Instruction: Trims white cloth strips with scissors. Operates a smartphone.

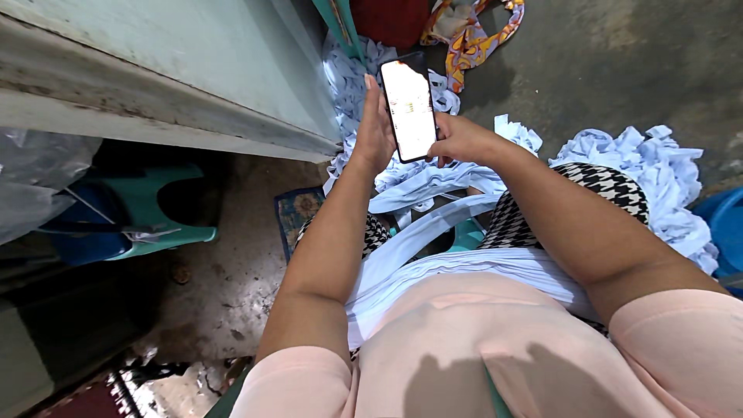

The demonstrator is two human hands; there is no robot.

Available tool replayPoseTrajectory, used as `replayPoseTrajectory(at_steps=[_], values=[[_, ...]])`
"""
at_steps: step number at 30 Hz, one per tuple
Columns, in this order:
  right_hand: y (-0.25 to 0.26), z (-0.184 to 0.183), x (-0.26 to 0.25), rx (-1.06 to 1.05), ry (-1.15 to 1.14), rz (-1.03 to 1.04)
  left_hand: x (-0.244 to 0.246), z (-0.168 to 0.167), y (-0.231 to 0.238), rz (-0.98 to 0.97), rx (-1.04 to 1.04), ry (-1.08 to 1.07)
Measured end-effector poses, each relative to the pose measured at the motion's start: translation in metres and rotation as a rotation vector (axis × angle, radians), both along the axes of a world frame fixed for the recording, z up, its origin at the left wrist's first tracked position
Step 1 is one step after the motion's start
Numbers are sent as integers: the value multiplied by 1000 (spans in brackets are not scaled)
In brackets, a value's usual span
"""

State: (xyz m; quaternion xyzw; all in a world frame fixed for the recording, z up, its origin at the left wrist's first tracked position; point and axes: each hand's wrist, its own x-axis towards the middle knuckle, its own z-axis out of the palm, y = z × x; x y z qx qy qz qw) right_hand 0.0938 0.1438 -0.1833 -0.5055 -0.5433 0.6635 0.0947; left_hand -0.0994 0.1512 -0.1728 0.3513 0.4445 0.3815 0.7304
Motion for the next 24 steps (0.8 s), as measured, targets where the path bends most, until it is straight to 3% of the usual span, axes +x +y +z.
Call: replayPoseTrajectory(at_steps=[19,24], values=[[0,0,0,-15,20,-28,0,0,0,-23,7,-26],[-1,0,0,-31,79,-121,0,0,0,-18,13,-38]])
